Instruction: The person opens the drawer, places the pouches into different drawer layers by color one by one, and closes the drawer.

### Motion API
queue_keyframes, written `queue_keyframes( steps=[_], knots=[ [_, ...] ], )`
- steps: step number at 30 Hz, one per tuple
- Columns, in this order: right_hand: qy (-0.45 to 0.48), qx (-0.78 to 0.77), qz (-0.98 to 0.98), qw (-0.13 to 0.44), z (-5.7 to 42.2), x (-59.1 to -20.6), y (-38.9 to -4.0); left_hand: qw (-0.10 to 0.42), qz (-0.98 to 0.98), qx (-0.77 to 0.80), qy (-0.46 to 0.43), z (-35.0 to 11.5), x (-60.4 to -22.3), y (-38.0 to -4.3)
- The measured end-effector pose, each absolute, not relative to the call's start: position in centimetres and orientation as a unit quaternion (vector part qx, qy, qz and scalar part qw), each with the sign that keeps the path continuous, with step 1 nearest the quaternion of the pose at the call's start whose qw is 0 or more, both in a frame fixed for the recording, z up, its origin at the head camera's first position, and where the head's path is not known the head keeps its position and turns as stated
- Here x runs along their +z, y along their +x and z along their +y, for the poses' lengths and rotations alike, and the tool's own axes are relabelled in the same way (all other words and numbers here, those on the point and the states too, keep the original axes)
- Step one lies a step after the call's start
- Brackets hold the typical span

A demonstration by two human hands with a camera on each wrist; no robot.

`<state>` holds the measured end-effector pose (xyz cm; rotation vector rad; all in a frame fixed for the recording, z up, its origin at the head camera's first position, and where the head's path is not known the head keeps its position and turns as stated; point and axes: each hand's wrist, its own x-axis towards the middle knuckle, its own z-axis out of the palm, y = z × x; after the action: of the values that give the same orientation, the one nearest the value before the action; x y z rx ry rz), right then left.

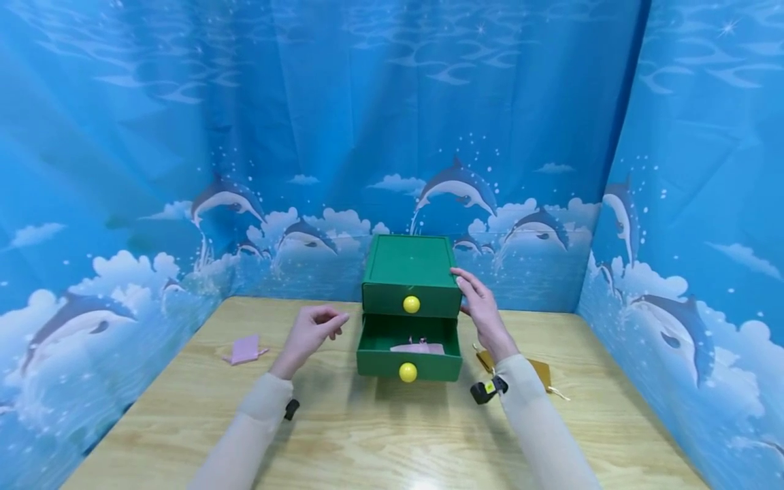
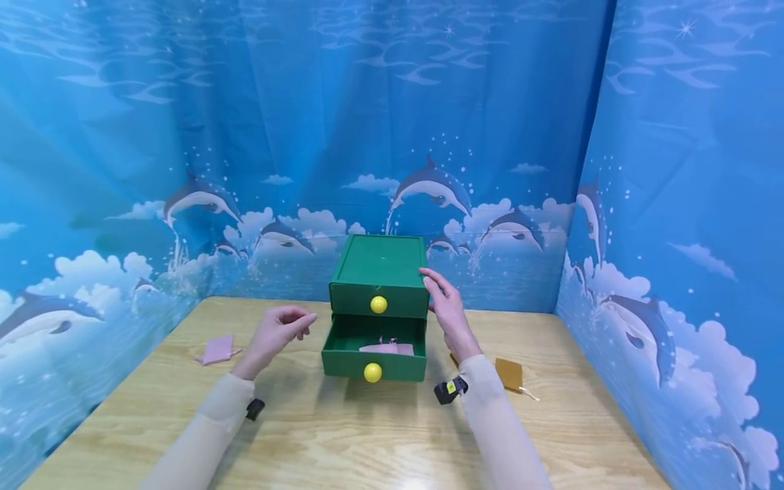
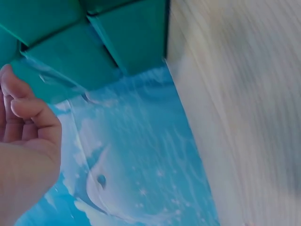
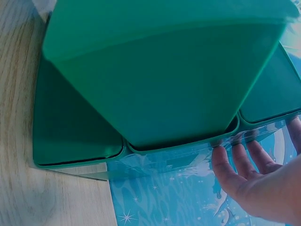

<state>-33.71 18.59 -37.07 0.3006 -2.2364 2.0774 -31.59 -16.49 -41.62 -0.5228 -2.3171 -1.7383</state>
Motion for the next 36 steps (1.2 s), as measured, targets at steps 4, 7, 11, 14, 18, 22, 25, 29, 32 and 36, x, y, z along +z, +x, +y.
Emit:
queue_keyframes(
  steps=[4, 7, 11, 14, 18, 22, 25, 29, 32, 36],
  knots=[
    [0.098, 0.673, -0.732, 0.034, 18.4, -37.0, -33.7, 0.08, -0.793, -0.574, -0.189, -18.1, -42.4, -31.8],
    [0.096, 0.673, -0.733, 0.03, 18.3, -36.9, -33.7, 0.059, -0.804, -0.561, -0.187, -19.1, -42.8, -32.1],
    [0.094, 0.677, -0.73, 0.02, 18.3, -36.7, -33.6, 0.036, -0.818, -0.55, -0.162, -20.2, -43.1, -32.4],
    [0.093, 0.68, -0.727, 0.011, 18.1, -36.2, -33.1, 0.021, -0.828, -0.542, -0.144, -21.1, -43.4, -32.6],
    [0.086, 0.677, -0.731, 0.008, 17.8, -35.1, -32.1, 0.007, -0.83, -0.543, -0.126, -22.2, -43.9, -32.9],
    [0.083, 0.674, -0.734, 0.008, 17.6, -34.6, -31.4, 0.003, -0.826, -0.552, -0.115, -23.2, -44.3, -33.1],
    [0.084, 0.678, -0.73, 0.012, 18.0, -35.6, -32.3, 0.005, -0.822, -0.558, -0.108, -23.8, -44.6, -33.1],
    [0.088, 0.677, -0.731, 0.026, 18.5, -37.1, -33.7, 0.006, -0.823, -0.561, -0.092, -24.6, -44.7, -32.9],
    [0.093, 0.676, -0.73, 0.037, 18.5, -37.2, -33.8, 0.008, -0.828, -0.555, -0.077, -25.3, -44.6, -32.8],
    [0.101, 0.679, -0.726, 0.042, 18.7, -37.2, -33.8, 0.016, -0.836, -0.544, -0.068, -26.2, -44.5, -32.6]
  ],
)
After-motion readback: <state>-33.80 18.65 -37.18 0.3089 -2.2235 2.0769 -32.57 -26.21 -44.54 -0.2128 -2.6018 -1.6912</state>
